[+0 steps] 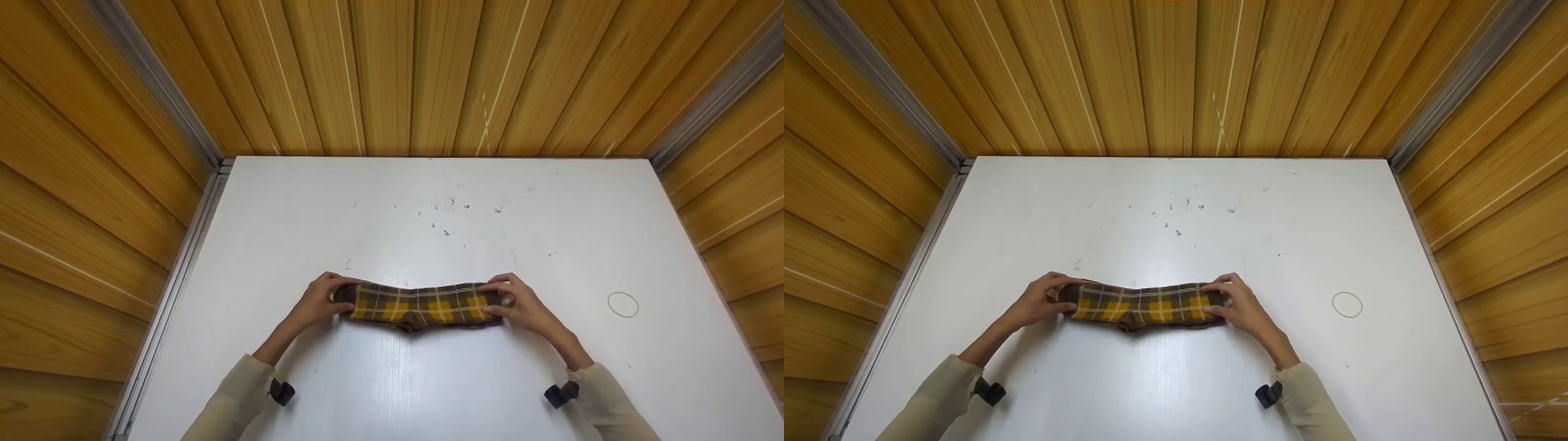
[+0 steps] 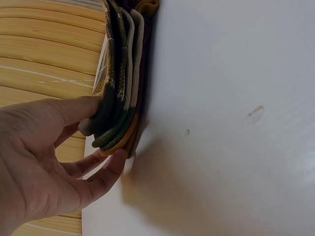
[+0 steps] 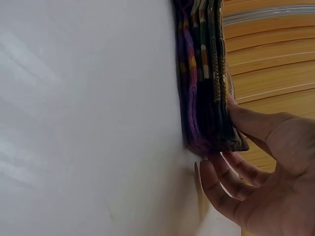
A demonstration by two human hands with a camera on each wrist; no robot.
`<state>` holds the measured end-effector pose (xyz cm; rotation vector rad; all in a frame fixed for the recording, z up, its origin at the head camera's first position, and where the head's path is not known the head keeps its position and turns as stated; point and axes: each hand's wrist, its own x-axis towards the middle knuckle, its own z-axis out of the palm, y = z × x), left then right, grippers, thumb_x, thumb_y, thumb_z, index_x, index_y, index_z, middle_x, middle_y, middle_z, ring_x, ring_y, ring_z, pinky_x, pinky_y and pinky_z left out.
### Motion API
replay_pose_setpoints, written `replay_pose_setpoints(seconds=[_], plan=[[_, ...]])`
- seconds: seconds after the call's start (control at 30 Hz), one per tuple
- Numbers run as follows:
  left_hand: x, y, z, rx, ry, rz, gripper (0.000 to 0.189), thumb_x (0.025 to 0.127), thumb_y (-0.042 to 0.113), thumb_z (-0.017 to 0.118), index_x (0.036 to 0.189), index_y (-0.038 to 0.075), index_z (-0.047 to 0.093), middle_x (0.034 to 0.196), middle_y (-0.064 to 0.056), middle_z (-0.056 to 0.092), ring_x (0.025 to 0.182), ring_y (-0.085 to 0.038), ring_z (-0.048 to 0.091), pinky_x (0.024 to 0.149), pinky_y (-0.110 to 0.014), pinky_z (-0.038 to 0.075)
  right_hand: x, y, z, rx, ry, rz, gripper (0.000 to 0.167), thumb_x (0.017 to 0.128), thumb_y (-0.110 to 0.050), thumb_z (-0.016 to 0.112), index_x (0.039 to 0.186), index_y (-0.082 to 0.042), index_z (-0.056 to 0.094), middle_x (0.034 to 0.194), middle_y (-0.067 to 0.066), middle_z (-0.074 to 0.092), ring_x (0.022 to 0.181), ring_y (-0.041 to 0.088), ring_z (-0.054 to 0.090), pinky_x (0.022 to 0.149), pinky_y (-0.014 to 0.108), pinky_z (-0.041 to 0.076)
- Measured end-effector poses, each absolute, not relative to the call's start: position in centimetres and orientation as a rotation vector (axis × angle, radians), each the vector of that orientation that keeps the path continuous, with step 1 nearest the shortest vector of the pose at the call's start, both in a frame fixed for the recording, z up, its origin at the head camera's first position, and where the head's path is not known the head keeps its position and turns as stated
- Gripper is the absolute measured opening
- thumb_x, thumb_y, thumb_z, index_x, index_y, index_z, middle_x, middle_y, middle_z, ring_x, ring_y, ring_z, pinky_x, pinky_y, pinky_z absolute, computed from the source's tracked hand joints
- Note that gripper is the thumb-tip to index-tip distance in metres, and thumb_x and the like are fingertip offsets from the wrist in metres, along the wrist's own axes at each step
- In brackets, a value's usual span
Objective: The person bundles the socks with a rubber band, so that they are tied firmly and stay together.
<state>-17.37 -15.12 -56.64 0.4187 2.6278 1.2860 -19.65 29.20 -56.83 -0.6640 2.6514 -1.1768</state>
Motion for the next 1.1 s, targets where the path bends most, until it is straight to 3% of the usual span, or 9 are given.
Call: replay_pose_setpoints(seconds=[0.2,0.33,0.6,0.77,0.93,1.1], plan=[[-18.3,-14.7,-56.9,0.374,2.698,1.304,0.043,0.083,0.002,0.082,0.124,0.009,0.072,0.115,-0.018,0.067,0.109,-0.035,0.061,0.093,-0.054,0.052,-21.1,28.4,-56.7,-0.64,2.689,-1.158,0.032,0.086,-0.01,0.08,0.117,-0.004,0.072,0.116,0.019,0.061,0.105,0.035,0.062,0.085,0.037,0.053],[-20.0,-14.6,-57.0,0.319,2.723,1.327,0.041,0.082,-0.001,0.082,0.121,0.007,0.073,0.114,-0.02,0.067,0.108,-0.035,0.063,0.092,-0.053,0.053,-22.9,28.1,-56.7,-0.65,2.707,-1.173,0.033,0.086,-0.006,0.078,0.118,0.0,0.07,0.115,0.021,0.063,0.103,0.037,0.062,0.088,0.043,0.056],[-23.2,-14.6,-56.9,0.269,2.714,1.335,0.039,0.083,-0.003,0.081,0.12,0.003,0.072,0.112,-0.024,0.067,0.104,-0.037,0.062,0.092,-0.053,0.053,-26.4,27.8,-56.6,-0.551,2.661,-1.182,0.031,0.091,-0.006,0.074,0.12,0.001,0.067,0.12,0.027,0.061,0.098,0.039,0.063,0.085,0.044,0.053],[-24.0,-14.9,-56.7,0.286,2.664,1.332,0.04,0.084,0.0,0.08,0.122,0.001,0.07,0.114,-0.026,0.066,0.103,-0.04,0.062,0.093,-0.054,0.05,-27.1,27.9,-57.2,-0.444,2.583,-1.255,0.038,0.094,-0.008,0.073,0.129,0.001,0.062,0.13,0.03,0.059,0.111,0.045,0.059,0.095,0.053,0.049],[-24.3,-14.3,-55.4,0.343,2.728,1.165,0.039,0.085,0.001,0.08,0.122,0.0,0.069,0.121,-0.027,0.064,0.115,-0.044,0.058,0.1,-0.059,0.046,-26.8,28.3,-57.6,-0.262,2.516,-1.275,0.059,0.097,-0.017,0.07,0.147,0.004,0.046,0.135,0.033,0.055,0.116,0.044,0.059,0.091,0.042,0.051],[-24.9,-11.0,-53.3,0.412,2.869,1.015,0.034,0.089,0.003,0.074,0.123,0.005,0.07,0.132,-0.026,0.06,0.126,-0.049,0.05,0.102,-0.067,0.039,-26.4,27.9,-57.7,-0.268,2.617,-1.134,0.057,0.096,-0.028,0.072,0.134,0.011,0.056,0.118,0.03,0.056,0.106,0.037,0.056,0.086,0.037,0.047]])
